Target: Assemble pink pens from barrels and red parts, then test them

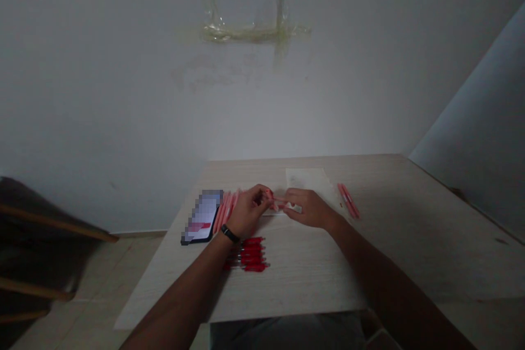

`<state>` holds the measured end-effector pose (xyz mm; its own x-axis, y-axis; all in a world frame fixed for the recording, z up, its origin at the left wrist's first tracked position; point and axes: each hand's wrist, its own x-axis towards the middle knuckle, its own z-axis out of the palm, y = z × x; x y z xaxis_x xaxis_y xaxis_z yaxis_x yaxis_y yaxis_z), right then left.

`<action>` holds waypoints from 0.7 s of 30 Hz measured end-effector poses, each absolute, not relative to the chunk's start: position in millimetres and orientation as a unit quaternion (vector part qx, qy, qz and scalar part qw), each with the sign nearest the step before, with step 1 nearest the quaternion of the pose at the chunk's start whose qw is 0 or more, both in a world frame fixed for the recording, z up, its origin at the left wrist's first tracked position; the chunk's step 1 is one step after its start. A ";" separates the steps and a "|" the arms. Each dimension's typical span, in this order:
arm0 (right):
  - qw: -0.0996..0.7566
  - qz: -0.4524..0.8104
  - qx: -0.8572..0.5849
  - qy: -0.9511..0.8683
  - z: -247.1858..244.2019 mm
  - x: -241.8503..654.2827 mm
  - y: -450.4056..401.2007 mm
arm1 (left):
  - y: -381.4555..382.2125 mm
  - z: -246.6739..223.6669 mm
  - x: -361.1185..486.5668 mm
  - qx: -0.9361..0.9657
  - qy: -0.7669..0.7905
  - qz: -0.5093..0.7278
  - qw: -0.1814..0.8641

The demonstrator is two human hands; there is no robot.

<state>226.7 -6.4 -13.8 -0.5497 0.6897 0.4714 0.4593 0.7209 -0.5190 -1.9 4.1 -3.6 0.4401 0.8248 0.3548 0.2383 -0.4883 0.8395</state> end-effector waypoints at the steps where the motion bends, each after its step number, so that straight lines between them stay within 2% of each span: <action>1: 0.330 0.160 -0.324 -0.872 -13.5 227.3 -5.9 | 4.4 -3.9 -2.5 0.774 0.354 0.388 0.355; 4: 0.364 0.145 -0.358 -0.847 -12.4 229.4 -3.8 | 4.1 -8.0 -2.0 0.800 0.368 0.345 0.324; 8: 0.380 0.129 -0.383 -0.832 -10.7 230.1 -2.2 | 1.8 -13.2 1.4 0.834 0.351 0.261 0.336; 13: 0.368 0.117 -0.384 -0.839 -13.4 228.6 -1.1 | 2.2 -10.3 1.0 0.822 0.357 0.301 0.327; 15: 0.344 0.114 -0.399 -0.843 -15.4 228.7 -0.3 | 3.9 -10.6 0.3 0.807 0.367 0.319 0.334; 21: 0.197 0.108 -0.443 -0.868 -21.0 231.5 1.2 | 7.2 -16.5 0.3 0.780 0.365 0.343 0.374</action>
